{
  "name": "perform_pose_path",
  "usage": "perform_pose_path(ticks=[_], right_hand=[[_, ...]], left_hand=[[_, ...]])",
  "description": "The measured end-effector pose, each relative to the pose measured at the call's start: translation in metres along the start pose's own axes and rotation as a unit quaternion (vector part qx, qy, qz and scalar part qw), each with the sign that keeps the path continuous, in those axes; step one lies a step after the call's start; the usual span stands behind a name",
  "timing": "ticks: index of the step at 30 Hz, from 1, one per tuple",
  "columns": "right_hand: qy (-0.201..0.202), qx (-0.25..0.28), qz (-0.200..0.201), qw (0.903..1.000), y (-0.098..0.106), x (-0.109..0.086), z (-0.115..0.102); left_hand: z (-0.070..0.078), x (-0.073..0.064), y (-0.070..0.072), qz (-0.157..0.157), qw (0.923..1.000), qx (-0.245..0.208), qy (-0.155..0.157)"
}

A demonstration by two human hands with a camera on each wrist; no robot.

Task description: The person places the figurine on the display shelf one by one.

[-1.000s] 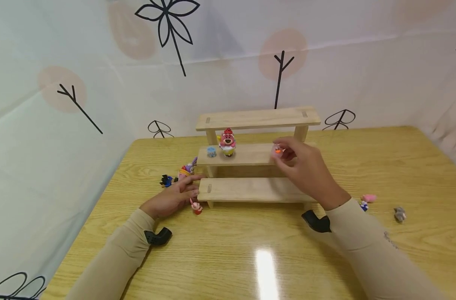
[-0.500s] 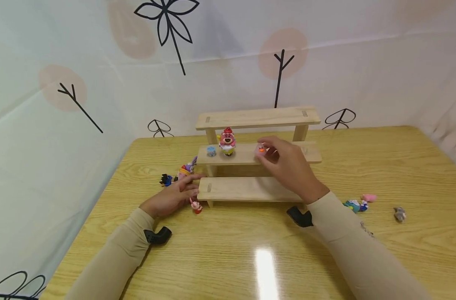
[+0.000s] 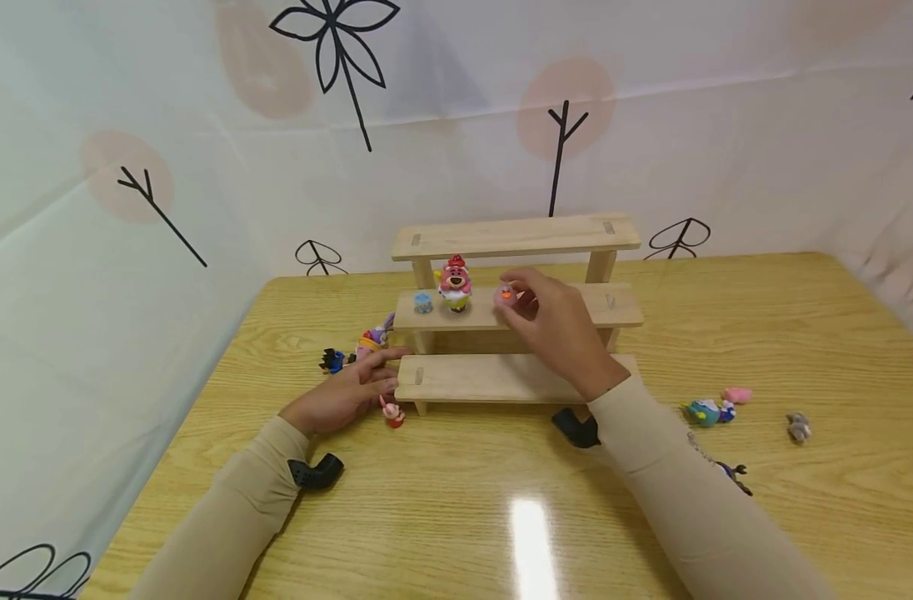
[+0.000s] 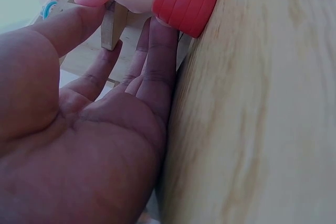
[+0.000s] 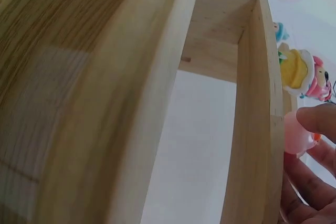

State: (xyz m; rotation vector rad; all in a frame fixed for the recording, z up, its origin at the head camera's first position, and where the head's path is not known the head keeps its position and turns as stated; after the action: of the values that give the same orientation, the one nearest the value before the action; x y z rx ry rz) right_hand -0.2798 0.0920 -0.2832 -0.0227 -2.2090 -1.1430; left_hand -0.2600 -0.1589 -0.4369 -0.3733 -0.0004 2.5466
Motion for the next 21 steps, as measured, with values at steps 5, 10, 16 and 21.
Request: perform_pose_path(ticks=[5,10,16,21], right_hand=[[-0.011,-0.003,0.001,0.9999,-0.004,0.002,0.001],[-0.016,-0.008,-0.002,0.9998,-0.007,0.002,0.000],[-0.013,-0.004,-0.006,0.9999,-0.011,0.002,-0.001],[-0.013,-0.004,-0.003,0.9999,-0.013,0.003,0.000]], left_hand=[[-0.001,0.001,0.001,-0.001,1.0000,0.007,-0.003],[0.000,0.000,0.001,0.000,0.9999,0.013,-0.005],[0.002,0.000,0.000,-0.001,0.9999,0.010,-0.006],[0.003,0.000,-0.001,-0.005,0.9999,0.005,-0.008]])
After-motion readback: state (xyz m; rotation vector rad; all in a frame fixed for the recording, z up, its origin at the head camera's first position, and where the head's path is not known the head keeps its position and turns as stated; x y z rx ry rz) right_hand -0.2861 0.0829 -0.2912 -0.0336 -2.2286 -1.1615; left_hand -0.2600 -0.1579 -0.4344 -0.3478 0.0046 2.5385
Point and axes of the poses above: each hand's wrist, its own x-axis towards the middle knuckle, its own y-axis out of the back of the hand, z = x × y, the point moved 10 cm from there along x, towards the middle knuckle, and after that the axes turned 12 degrees about -x, right-handed, at the moved point
